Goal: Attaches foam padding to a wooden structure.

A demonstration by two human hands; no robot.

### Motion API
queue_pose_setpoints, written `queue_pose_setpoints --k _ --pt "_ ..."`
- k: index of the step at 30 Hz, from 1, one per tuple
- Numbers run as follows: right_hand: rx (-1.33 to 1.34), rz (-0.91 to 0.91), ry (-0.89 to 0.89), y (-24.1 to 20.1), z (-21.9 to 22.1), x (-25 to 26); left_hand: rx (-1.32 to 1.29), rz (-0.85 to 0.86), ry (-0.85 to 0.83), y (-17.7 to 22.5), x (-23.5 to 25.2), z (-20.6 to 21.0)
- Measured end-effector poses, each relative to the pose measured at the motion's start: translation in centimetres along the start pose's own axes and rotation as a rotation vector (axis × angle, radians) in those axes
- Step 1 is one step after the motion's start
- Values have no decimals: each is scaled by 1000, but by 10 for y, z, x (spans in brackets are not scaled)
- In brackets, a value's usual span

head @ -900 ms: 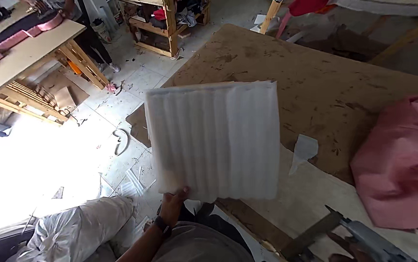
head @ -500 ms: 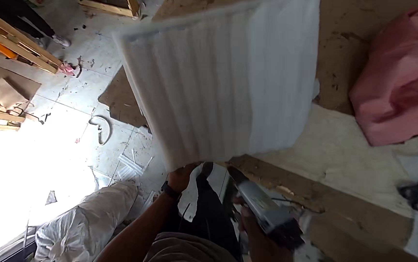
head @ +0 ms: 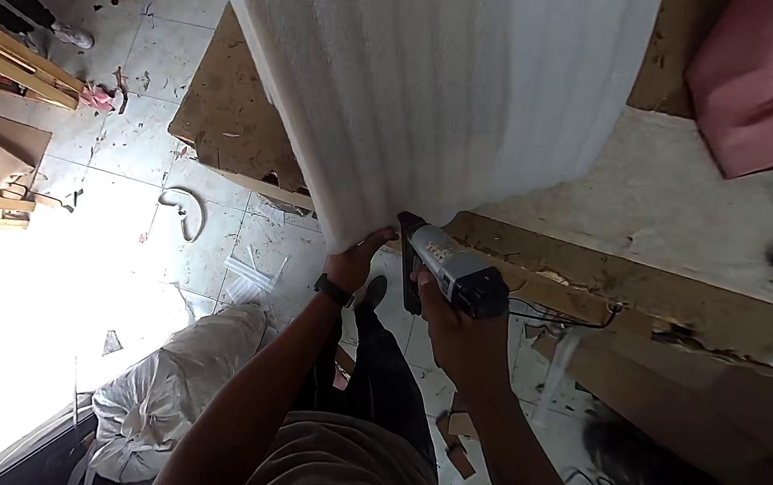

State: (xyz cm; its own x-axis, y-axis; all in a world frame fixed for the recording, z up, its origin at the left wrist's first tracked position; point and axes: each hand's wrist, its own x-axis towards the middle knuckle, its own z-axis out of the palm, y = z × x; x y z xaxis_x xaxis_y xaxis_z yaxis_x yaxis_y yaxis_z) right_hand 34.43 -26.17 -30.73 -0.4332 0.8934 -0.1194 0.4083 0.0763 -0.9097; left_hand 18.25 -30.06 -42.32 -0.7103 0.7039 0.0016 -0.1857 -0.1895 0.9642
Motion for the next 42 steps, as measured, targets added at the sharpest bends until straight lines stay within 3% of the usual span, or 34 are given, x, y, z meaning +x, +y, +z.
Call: queue_pose_setpoints --k 5,9,13,20,32,42 --pt "-21 -5 -51 -14 17 -13 123 -2 73 -4 -3 -5" --pt "-23 2 -57 -14 22 -13 104 -54 2 2 -8 -18" --pt "46 -4 -73 -25 21 -19 195 61 -130 27 -33 -58" --pt "100 7 -96 -31 48 -37 274 193 -43 32 -33 -78" --pt "19 -24 -44 -47 63 -30 225 177 -93 30 -27 -82" --pt "-59 -27 -2 -51 27 7 131 84 -87 24 -27 -75"
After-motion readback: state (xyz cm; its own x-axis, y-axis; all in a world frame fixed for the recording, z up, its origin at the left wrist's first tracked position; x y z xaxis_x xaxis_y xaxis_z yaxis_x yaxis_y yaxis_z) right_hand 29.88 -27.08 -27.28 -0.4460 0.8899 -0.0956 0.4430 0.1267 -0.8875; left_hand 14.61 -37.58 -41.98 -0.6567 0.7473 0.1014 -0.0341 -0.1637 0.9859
